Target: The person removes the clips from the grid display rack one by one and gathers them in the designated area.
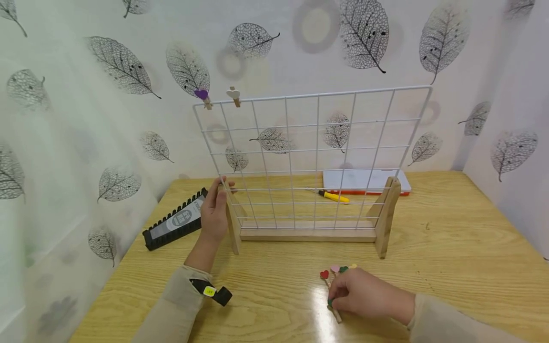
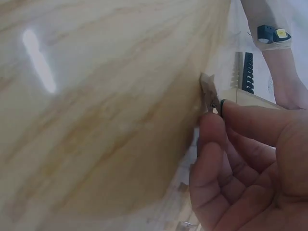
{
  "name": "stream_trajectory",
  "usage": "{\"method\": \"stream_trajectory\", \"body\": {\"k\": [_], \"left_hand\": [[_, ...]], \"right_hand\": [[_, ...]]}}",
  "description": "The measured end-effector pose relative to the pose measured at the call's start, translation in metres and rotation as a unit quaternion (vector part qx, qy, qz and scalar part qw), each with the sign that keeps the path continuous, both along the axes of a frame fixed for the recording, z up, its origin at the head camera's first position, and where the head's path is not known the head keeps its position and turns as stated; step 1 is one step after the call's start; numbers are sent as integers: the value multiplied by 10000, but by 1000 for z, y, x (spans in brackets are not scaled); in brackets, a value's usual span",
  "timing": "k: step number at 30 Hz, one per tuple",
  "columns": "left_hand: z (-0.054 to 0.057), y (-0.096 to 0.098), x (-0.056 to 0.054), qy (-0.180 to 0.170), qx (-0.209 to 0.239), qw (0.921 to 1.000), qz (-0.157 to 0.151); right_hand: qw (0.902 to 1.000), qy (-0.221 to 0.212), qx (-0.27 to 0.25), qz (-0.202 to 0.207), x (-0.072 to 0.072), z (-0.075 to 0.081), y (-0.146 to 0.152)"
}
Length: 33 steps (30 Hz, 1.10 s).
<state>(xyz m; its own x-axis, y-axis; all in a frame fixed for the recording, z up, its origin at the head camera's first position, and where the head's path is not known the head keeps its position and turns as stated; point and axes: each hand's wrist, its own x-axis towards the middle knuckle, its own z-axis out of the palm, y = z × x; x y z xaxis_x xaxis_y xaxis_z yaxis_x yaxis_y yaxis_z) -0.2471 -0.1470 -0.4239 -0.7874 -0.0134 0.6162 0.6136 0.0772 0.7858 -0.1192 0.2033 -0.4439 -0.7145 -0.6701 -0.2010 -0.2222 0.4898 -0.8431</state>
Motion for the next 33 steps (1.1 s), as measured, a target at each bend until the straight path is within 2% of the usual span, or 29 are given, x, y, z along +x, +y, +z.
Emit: {"method": "stream_trajectory", "body": {"k": [5, 9, 12, 14, 16, 18, 20, 22, 24, 29, 30, 31, 33], "left_hand": [[0, 0, -1, 68, 52, 9999, -58], [-2, -1, -1, 213, 82, 9997, -66], [-3, -1, -2, 386, 77, 9992, -107], [-3, -2, -2, 458, 84, 9988, -143], [-3, -2, -2, 494, 97, 9986, -167], [-3, -2, -3, 490, 120, 9985, -207], [-3, -2, -3, 484, 130, 9985, -229], [-2, -1, -3, 461, 126, 9986, -228], [-2, -2, -3, 417, 111, 9989, -196], [-3, -2, -1, 243, 127, 9995, -144], [-3, -2, -1, 218, 139, 9996, -150], [-3, -2, 0, 190, 151, 9996, -160], [-3, -2, 1, 75, 117, 9998, -113]], "right_hand": [[9999, -66, 154, 23, 1, -1, -1], [9994, 306, 135, 44, -2, 5, -4], [9981, 616, 6, -17, -7, 16, -8], [9943, 1062, -86, -63, -12, 27, -11], [9832, 1811, -185, -122, -16, 39, -14], [9590, 2806, -323, -221, -22, 50, -17], [9242, 3768, -462, -414, -28, 61, -21], [8907, 4465, -583, -618, -37, 73, -25], [8635, 4930, -749, -751, -48, 83, -30], [8046, 5760, -1009, -1032, -77, 109, -41], [7912, 5920, -1105, -1066, -81, 115, -43], [7820, 6020, -1172, -1113, -85, 122, -46], [7551, 6304, -1410, -1121, -90, 136, -53]]}}
